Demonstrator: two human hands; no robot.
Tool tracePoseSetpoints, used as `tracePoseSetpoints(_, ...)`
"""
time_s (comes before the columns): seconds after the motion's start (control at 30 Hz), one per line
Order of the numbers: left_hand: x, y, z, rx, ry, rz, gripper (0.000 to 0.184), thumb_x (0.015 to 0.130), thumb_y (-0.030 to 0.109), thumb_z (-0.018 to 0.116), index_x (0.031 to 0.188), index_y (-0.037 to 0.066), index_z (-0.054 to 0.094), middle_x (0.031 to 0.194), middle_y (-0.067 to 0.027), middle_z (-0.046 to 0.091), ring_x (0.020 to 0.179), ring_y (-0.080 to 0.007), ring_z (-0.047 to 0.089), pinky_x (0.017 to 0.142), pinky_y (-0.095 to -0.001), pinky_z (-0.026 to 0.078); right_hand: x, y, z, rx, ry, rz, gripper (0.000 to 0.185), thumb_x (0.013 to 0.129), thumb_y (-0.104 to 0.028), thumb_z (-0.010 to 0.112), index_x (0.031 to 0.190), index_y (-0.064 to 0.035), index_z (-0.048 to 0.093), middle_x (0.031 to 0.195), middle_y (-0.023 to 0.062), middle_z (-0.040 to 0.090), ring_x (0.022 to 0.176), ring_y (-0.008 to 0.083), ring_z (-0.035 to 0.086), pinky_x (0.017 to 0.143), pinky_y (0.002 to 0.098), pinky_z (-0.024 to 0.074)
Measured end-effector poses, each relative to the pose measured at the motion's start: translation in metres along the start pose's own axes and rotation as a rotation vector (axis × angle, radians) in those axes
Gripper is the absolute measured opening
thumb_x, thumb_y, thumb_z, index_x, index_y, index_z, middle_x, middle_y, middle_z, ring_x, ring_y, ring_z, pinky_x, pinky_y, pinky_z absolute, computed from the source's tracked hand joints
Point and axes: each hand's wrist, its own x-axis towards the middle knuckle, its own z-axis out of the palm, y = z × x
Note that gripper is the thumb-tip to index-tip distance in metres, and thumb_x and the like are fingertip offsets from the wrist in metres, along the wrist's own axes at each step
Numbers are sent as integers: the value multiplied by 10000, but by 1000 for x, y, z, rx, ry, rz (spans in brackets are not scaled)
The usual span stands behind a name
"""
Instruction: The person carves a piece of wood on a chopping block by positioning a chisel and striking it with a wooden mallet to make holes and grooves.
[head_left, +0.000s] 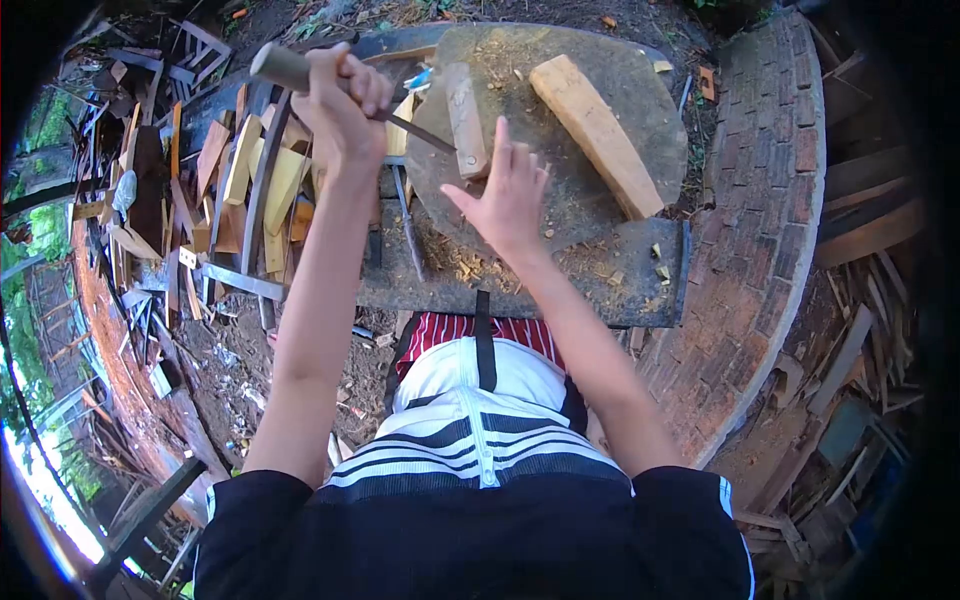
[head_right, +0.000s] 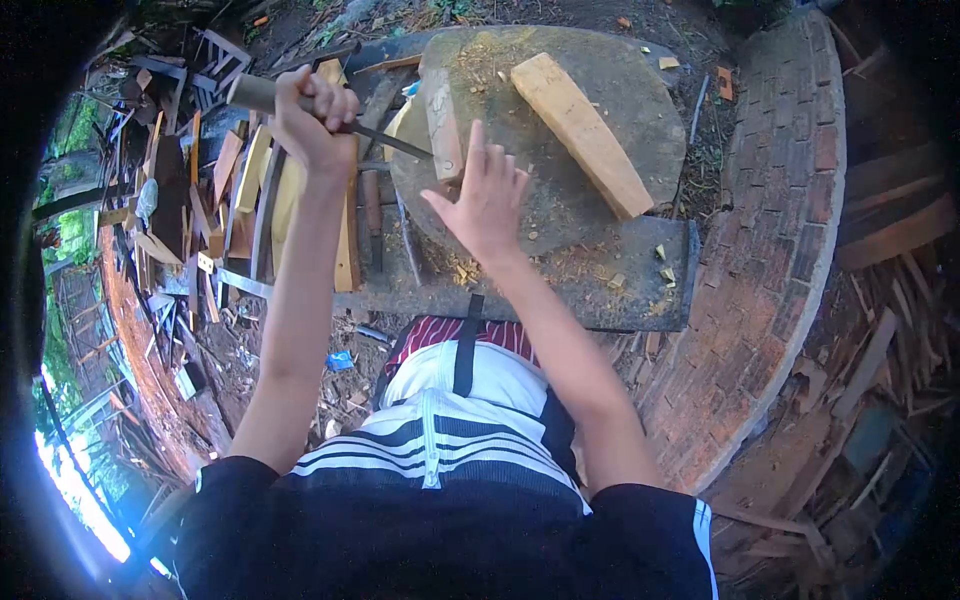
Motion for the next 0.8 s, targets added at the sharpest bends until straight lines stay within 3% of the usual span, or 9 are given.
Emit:
tracePoseSetpoints(0.07,-9,1,6,-10,-11,15,263,922,152,610,740,117,423,551,-3,359,385,-130,321,446,-332,313,9,17,-15,148,67,-317,989,772,-120,789,1615,-115,271,1174,123,533,1066,326,529,897,463,426)
tracePoseSetpoints(0.1,-11,0,7,4,-31,44,267,925,152,611,739,117,422,551,-4,359,390,-128,321,450,-329,315,19,21,-29,156,29,-338,888,791,-11,711,1588,-176,355,1281,140,543,1162,377,523,954,489,430)
tracePoseSetpoints(0.23,-10,-1,10,-34,-100,63,290,939,125,609,717,100,424,532,-7,366,395,-122,336,442,-316,321,85,42,-16,-67,-23,-562,727,821,2,657,1493,-234,509,1415,105,531,1277,368,506,1060,513,399)
tracePoseSetpoints(0.3,-11,0,17,-71,-113,40,311,941,106,615,694,84,427,513,-8,372,387,-123,351,423,-314,323,109,36,-3,59,-111,-855,514,855,-33,617,1321,-247,649,1458,31,547,1333,322,500,1134,522,358)
tracePoseSetpoints(0.43,-13,8,24,-12,-141,87,288,944,118,610,724,101,425,537,-4,372,402,-116,334,446,-315,324,121,28,1,-136,-145,-927,353,870,-102,622,1194,-223,695,1348,-5,611,1301,266,529,1155,527,344)
tracePoseSetpoints(0.5,-12,9,19,21,-169,124,267,940,119,606,743,110,426,555,-5,369,416,-111,321,461,-317,327,110,30,-2,-188,-172,-752,328,853,-94,643,1150,-224,694,1261,-4,637,1292,247,536,1153,549,343)
tracePoseSetpoints(0.67,3,8,17,45,-127,130,278,951,112,588,729,99,422,549,-3,363,419,-103,323,456,-308,322,94,26,1,-138,-140,-618,322,851,-78,638,1129,-227,699,1210,5,633,1286,250,537,1087,588,398)
tracePoseSetpoints(0.77,18,13,5,67,-381,143,254,959,103,588,739,79,464,548,4,375,431,-97,343,457,-294,316,91,30,8,-76,-145,-571,324,858,-70,630,1128,-234,705,1204,5,631,1307,256,514,1035,586,444)
tracePoseSetpoints(0.8,15,16,9,69,-377,144,254,959,103,588,739,79,464,548,4,375,431,-97,343,457,-294,316,91,31,11,-13,-132,-553,320,864,-69,627,1124,-235,709,1204,4,630,1321,259,500,1015,578,463)
